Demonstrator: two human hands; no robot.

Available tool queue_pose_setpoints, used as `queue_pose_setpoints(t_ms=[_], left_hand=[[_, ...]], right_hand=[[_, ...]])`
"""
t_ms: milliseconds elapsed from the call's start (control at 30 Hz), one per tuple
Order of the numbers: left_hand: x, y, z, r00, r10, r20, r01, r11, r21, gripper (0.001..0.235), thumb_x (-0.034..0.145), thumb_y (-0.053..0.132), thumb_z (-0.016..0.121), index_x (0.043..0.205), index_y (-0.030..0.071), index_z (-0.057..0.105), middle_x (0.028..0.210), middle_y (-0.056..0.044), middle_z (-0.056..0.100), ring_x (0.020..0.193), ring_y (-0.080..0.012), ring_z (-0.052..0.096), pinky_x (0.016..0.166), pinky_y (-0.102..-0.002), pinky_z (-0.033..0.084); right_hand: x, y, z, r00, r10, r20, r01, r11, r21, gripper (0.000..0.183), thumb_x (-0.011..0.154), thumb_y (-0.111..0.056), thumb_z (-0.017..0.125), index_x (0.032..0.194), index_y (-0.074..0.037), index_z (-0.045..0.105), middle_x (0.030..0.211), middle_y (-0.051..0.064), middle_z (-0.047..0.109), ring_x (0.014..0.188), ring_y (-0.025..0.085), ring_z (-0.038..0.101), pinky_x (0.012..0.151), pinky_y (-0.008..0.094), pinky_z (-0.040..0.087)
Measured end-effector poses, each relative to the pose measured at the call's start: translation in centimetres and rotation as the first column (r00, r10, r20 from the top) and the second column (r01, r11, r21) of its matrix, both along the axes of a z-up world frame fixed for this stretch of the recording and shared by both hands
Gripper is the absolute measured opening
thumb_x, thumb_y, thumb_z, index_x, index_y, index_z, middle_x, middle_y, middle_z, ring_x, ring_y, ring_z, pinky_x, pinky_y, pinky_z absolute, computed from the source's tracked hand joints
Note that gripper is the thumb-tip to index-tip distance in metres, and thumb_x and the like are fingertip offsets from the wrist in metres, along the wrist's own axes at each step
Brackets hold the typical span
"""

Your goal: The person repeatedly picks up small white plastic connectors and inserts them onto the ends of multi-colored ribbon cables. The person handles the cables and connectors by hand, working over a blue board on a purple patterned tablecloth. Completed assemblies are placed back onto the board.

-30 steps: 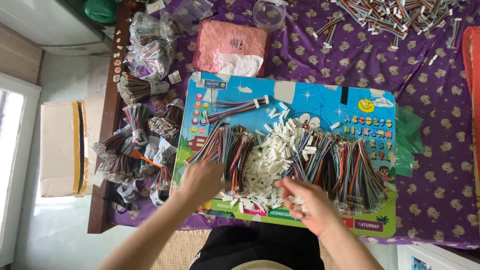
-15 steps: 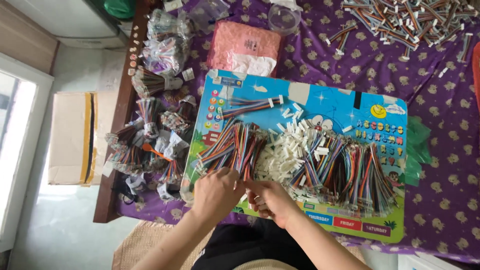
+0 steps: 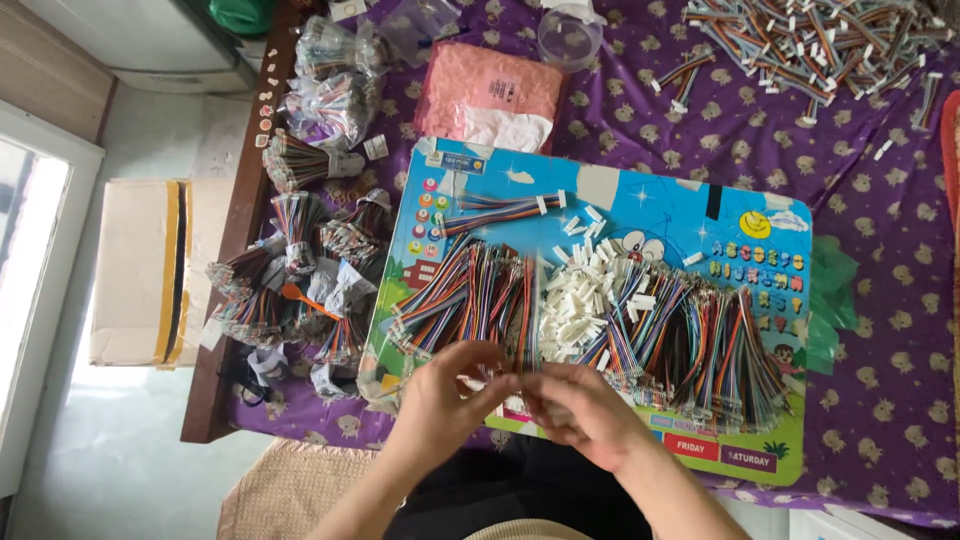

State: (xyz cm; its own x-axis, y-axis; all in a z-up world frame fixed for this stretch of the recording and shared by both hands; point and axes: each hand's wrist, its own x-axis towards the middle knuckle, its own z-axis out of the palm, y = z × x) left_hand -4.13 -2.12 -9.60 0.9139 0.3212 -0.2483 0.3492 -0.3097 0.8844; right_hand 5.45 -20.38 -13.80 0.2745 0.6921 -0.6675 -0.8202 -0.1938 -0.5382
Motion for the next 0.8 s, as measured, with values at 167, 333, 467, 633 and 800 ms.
queue_pose_setpoints(t_ms=[167, 333, 467, 633, 800], left_hand=[[0.1, -0.8, -0.3, 0.994, -0.111, -0.019, 0.072, 0.758, -0.648, 0.027, 0.093, 0.020, 0.065, 0.069, 0.009, 0.061, 0.068, 0.002, 0.051, 0.070, -0.0072, 0.046, 0.065, -0.025, 0.035], [1.3, -1.9, 0.2, 0.998, 0.044, -0.041, -0.059, 0.579, -0.813, 0.026, 0.084, 0.010, 0.074, 0.060, 0.007, 0.064, 0.062, 0.001, 0.060, 0.071, -0.0070, 0.058, 0.072, -0.023, 0.044], [3.5, -0.1, 1.3, 0.954, 0.218, -0.205, -0.293, 0.539, -0.790, 0.018, 0.081, 0.011, 0.069, 0.093, -0.002, 0.074, 0.090, -0.015, 0.076, 0.085, -0.0245, 0.072, 0.083, -0.041, 0.057], [3.5, -1.6, 1.3, 0.949, 0.233, -0.214, -0.300, 0.449, -0.842, 0.025, 0.083, 0.016, 0.067, 0.101, -0.001, 0.072, 0.098, -0.021, 0.075, 0.077, -0.0295, 0.072, 0.073, -0.046, 0.059], [3.4, -1.4, 2.8, 0.969, 0.113, -0.220, -0.247, 0.378, -0.892, 0.032, 0.084, 0.014, 0.065, 0.102, -0.012, 0.070, 0.098, -0.024, 0.073, 0.092, -0.0326, 0.072, 0.091, -0.043, 0.059]], right_hand=[[0.2, 0.0, 3.7, 0.985, 0.141, 0.101, -0.133, 0.988, -0.078, 0.013, 0.087, -0.009, 0.070, 0.079, 0.002, 0.068, 0.065, 0.010, 0.055, 0.049, 0.014, 0.046, 0.040, 0.022, 0.028], [0.3, -0.2, 5.5, 0.953, 0.234, 0.195, -0.179, 0.948, -0.263, 0.011, 0.084, 0.001, 0.070, 0.075, 0.007, 0.070, 0.066, 0.015, 0.057, 0.052, 0.022, 0.053, 0.045, 0.028, 0.034], [-1.3, -0.7, 6.4, 0.900, 0.392, 0.191, -0.331, 0.899, -0.289, 0.019, 0.085, -0.014, 0.074, 0.077, 0.002, 0.077, 0.062, 0.009, 0.061, 0.049, 0.016, 0.051, 0.045, 0.027, 0.036], [-1.4, -1.3, 6.7, 0.962, 0.272, -0.001, -0.251, 0.888, -0.385, 0.021, 0.082, -0.017, 0.075, 0.074, 0.002, 0.074, 0.060, 0.009, 0.055, 0.047, 0.016, 0.048, 0.051, 0.027, 0.033], [-0.4, -1.9, 6.9, 0.981, 0.178, 0.073, -0.165, 0.973, -0.159, 0.036, 0.082, -0.015, 0.076, 0.055, 0.000, 0.059, 0.049, 0.011, 0.051, 0.038, 0.016, 0.047, 0.037, 0.024, 0.024]])
